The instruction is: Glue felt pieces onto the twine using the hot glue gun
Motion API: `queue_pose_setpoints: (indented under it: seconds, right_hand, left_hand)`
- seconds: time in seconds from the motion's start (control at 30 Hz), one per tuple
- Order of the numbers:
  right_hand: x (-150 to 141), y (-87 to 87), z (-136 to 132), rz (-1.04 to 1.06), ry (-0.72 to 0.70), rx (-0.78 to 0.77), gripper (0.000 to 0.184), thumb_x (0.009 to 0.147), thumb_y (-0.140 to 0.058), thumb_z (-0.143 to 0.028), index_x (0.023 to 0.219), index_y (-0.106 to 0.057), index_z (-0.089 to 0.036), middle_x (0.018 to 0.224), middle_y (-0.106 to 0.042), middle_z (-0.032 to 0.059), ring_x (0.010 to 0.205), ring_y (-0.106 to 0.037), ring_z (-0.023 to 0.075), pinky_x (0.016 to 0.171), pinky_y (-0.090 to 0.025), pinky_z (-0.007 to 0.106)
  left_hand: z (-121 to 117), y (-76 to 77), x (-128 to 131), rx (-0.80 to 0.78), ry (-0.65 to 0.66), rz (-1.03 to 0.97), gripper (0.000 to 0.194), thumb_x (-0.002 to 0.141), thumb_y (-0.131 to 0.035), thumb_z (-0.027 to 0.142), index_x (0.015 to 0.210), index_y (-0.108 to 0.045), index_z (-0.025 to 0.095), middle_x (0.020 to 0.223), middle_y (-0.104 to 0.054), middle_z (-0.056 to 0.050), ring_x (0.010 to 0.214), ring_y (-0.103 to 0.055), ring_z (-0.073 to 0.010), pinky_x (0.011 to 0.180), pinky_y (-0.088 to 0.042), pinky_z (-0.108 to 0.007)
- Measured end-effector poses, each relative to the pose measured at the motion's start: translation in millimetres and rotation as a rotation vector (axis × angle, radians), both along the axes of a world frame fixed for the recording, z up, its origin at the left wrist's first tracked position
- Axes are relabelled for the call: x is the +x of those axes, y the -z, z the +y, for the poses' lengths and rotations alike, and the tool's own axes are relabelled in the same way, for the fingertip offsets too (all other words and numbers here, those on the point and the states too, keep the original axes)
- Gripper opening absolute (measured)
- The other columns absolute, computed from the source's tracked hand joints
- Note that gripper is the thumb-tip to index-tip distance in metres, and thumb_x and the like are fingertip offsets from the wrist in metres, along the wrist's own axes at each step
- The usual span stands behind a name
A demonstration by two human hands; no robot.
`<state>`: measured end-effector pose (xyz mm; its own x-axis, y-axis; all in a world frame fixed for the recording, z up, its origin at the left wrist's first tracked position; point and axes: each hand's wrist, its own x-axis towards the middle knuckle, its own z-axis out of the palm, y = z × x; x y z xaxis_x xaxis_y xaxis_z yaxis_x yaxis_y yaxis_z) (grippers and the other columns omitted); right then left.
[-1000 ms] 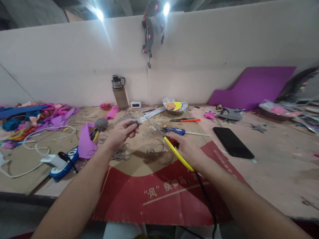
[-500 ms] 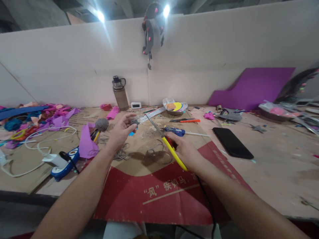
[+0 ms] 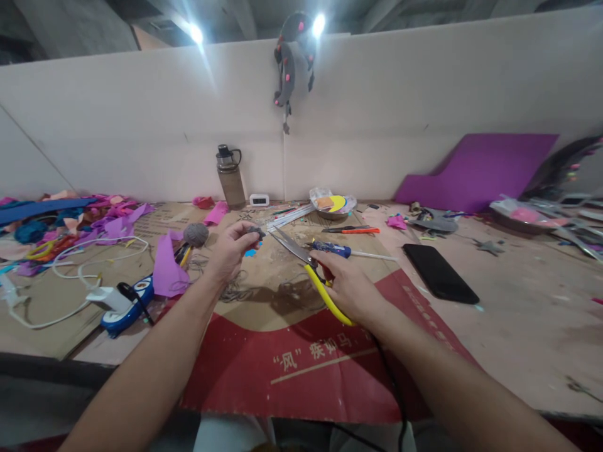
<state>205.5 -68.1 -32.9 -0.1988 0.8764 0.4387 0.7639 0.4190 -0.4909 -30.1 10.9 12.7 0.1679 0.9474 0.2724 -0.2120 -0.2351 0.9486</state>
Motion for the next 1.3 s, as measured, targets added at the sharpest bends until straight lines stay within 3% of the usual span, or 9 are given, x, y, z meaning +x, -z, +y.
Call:
queue_pose_setpoints:
  seconds: [0.1,0.23,0.43,0.67,0.93,1.3]
  right_hand:
    - [0,-4.1,-1,-0.036,0.016,-0.003,0.046,0.080,-0.057,-0.026,0.126,-0.058,-0.020,0.099,-0.069,0.0087,0.077,-0.061,0.0185,0.071,-0.047,0.029]
    - [1,-7.7,-2,-0.088,0.027,-0.003,0.044,0.080,-0.058,-0.026,0.123,-0.060,-0.020,0.101,-0.070,0.0084,0.076,-0.061,0.0179,0.069,-0.045,0.027]
    - [0,-12.4,-5,-0.150,0.035,0.019,0.038,0.083,-0.058,-0.031,0.119,-0.062,-0.021,0.092,-0.072,0.0070,0.067,-0.059,0.0165,0.062,-0.040,0.026]
    - [-1,-10.5,-4,-0.289,0.081,0.102,0.038,0.082,-0.058,-0.028,0.120,-0.062,-0.022,0.095,-0.070,0.0088,0.072,-0.060,0.0186,0.063,-0.039,0.027]
    - [-1,-12.8,-7,-0.436,0.166,0.199,0.031,0.088,-0.051,-0.033,0.115,-0.063,-0.023,0.088,-0.067,0.0085,0.073,-0.059,0.0202,0.061,-0.033,0.028]
    - [-1,-11.9,-7,-0.473,0.197,0.231,0.028,0.091,-0.045,-0.034,0.109,-0.064,-0.023,0.085,-0.066,0.0093,0.072,-0.057,0.0205,0.057,-0.027,0.030]
  left_hand:
    - [-2,0.0,0,0.023,0.044,0.050,0.018,0.066,-0.071,0.024,0.076,-0.059,0.015,0.070,-0.064,-0.001,0.060,-0.060,-0.0120,0.057,-0.047,-0.025]
    - [-2,0.7,0,0.061,0.032,0.099,0.015,0.068,-0.070,0.023,0.076,-0.060,0.015,0.063,-0.061,0.001,0.051,-0.053,-0.0086,0.051,-0.041,-0.022]
    - [0,2.7,-2,0.090,0.061,0.140,0.010,0.070,-0.067,0.020,0.079,-0.065,0.015,0.065,-0.059,0.001,0.054,-0.050,-0.0079,0.053,-0.038,-0.022]
    - [0,1.4,-3,0.100,0.101,0.194,0.004,0.071,-0.066,0.019,0.071,-0.064,0.015,0.057,-0.054,0.002,0.053,-0.048,-0.0084,0.052,-0.036,-0.022]
    - [-7,-3.5,0,-0.038,0.197,0.109,0.009,0.069,-0.069,0.019,0.071,-0.063,0.013,0.061,-0.054,0.001,0.048,-0.043,-0.0058,0.046,-0.031,-0.021]
    - [-6,-6.0,-2,-0.105,0.246,0.066,0.013,0.068,-0.073,0.022,0.069,-0.064,0.012,0.060,-0.055,0.000,0.047,-0.043,-0.0046,0.047,-0.034,-0.020]
